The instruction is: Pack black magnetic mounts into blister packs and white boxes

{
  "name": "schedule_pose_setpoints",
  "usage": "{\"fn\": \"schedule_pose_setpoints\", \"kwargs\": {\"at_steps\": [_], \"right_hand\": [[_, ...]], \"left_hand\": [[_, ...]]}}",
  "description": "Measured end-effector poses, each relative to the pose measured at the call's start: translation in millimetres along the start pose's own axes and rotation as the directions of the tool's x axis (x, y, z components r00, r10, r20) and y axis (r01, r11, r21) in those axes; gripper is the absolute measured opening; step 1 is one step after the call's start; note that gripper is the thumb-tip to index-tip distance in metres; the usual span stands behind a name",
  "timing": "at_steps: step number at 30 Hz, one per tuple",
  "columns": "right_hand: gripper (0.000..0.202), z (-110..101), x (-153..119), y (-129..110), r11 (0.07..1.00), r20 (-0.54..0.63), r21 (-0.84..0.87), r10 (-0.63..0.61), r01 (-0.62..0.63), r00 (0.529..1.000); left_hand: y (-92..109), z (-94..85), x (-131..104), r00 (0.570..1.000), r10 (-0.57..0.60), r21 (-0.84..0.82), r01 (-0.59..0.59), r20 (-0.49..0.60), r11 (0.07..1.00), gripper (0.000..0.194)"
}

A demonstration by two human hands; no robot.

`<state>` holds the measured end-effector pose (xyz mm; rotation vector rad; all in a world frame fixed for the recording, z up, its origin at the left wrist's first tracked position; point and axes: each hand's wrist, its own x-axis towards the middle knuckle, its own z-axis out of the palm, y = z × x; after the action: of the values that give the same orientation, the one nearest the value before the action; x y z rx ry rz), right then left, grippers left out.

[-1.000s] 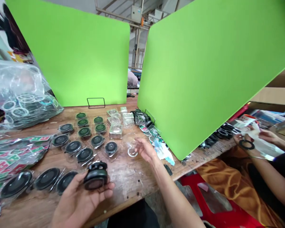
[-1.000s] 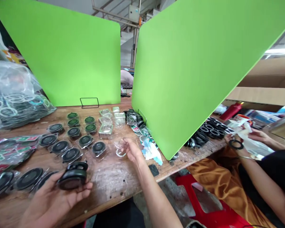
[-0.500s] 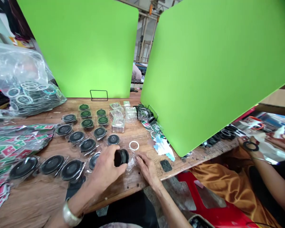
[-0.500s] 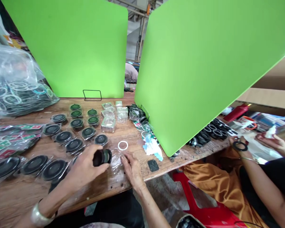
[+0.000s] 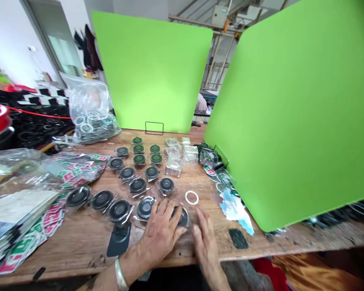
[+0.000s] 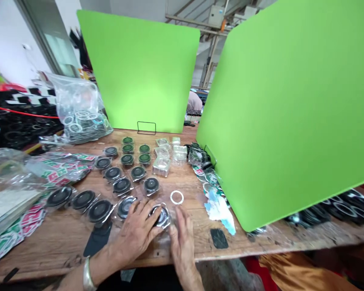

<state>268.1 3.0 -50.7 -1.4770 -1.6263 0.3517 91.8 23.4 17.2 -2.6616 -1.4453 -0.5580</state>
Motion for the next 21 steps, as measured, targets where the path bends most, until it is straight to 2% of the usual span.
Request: {"fn": "schedule_pose_setpoints", "kwargs": {"at_steps": [3,5,8,10,12,16,18,21], "right_hand": [[0.044,15,-10,-8,0.959,0.138,-0.162,-0.213,0.234,0.967],[0.045,21,-9,-11,0.941,0.192,-0.176,-0.257,0.291,0.947],[0.044,21,7,-11,0.950,0.269,-0.042,-0.286,0.308,0.920],[0.044,17,24,-9,0.960,0.337,0.093,-0.279,0.264,0.899],[0.045,15,41,-7,0.963,0.358,0.208,-0.235,0.169,0.904],[0.045,26,62,-1,0.938,0.257,0.344,-0.130,0.035,0.958],[0.041,39,66,3,0.920,0.210,0.391,-0.080,-0.009,0.975],[0.041,64,71,4,0.870,0.163,0.472,0.070,-0.140,0.984]], "left_hand": [[-38,0.2,-28,0.987,-0.125,0.179,0.141,-0.099,0.974,0.050],[-65,3.4,-47,0.976,-0.182,0.271,0.209,-0.120,0.940,0.054],[-93,9.0,-67,0.972,-0.205,0.308,0.230,-0.112,0.923,0.052],[-99,9.7,-72,0.965,-0.229,0.276,0.257,-0.128,0.926,0.048],[-97,6.7,-73,0.955,-0.253,0.223,0.283,-0.153,0.933,0.047],[-100,-5.9,-76,0.925,-0.302,0.210,0.350,-0.229,0.913,0.044],[-112,-12.1,-81,0.884,-0.377,0.234,0.442,-0.276,0.866,0.044],[-140,-17.2,-92,0.794,-0.516,0.233,0.594,-0.320,0.770,0.048]]}}
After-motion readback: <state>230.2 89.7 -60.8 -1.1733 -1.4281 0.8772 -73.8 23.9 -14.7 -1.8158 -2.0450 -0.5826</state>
